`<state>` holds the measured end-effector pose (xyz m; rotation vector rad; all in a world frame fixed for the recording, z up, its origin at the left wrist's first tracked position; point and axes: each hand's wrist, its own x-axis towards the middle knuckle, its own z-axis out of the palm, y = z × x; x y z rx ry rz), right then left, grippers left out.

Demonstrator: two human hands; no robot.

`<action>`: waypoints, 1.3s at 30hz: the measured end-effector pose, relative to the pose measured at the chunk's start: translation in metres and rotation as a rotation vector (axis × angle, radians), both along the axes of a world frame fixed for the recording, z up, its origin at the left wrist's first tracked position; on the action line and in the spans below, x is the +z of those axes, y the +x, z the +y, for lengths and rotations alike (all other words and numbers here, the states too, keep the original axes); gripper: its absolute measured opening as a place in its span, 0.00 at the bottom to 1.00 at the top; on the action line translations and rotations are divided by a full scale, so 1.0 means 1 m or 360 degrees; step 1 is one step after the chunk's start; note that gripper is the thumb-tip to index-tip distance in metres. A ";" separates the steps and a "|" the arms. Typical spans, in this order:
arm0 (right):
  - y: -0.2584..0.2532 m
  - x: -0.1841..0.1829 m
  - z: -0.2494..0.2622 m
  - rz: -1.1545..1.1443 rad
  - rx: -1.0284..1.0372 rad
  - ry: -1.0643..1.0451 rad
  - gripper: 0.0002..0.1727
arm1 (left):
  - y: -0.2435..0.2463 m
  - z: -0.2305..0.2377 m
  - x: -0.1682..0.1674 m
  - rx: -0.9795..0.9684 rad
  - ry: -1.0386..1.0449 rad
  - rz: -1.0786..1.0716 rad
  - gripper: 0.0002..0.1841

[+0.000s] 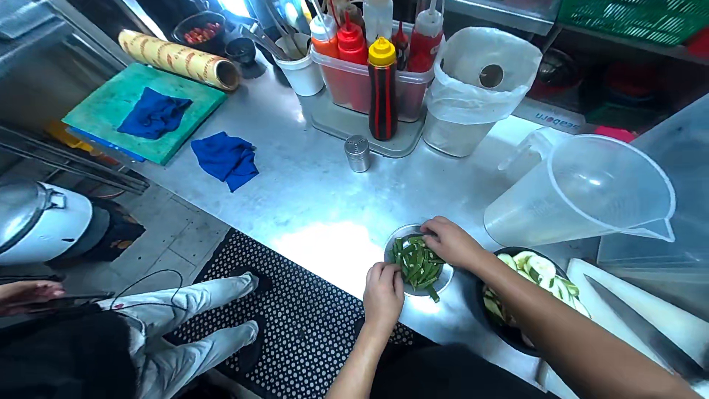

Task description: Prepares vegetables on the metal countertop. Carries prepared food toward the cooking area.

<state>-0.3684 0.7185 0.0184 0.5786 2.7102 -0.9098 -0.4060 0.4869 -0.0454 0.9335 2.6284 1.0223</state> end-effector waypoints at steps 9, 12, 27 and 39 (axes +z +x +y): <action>0.049 -0.001 -0.022 -0.0257 -0.0415 0.0058 0.24 | -0.001 0.021 0.010 -0.0292 -0.0352 -0.0007 0.42; 0.051 -0.007 -0.021 -0.0272 -0.0413 0.0007 0.24 | -0.020 0.027 0.008 -0.0345 -0.0240 -0.0007 0.30; 0.050 -0.007 -0.022 -0.0183 -0.0274 0.0259 0.17 | -0.044 0.027 0.017 -0.0279 -0.0046 -0.0171 0.19; 0.021 -0.020 -0.031 -0.0065 -0.0008 0.0244 0.24 | -0.028 0.042 0.003 -0.0348 -0.0260 -0.0038 0.29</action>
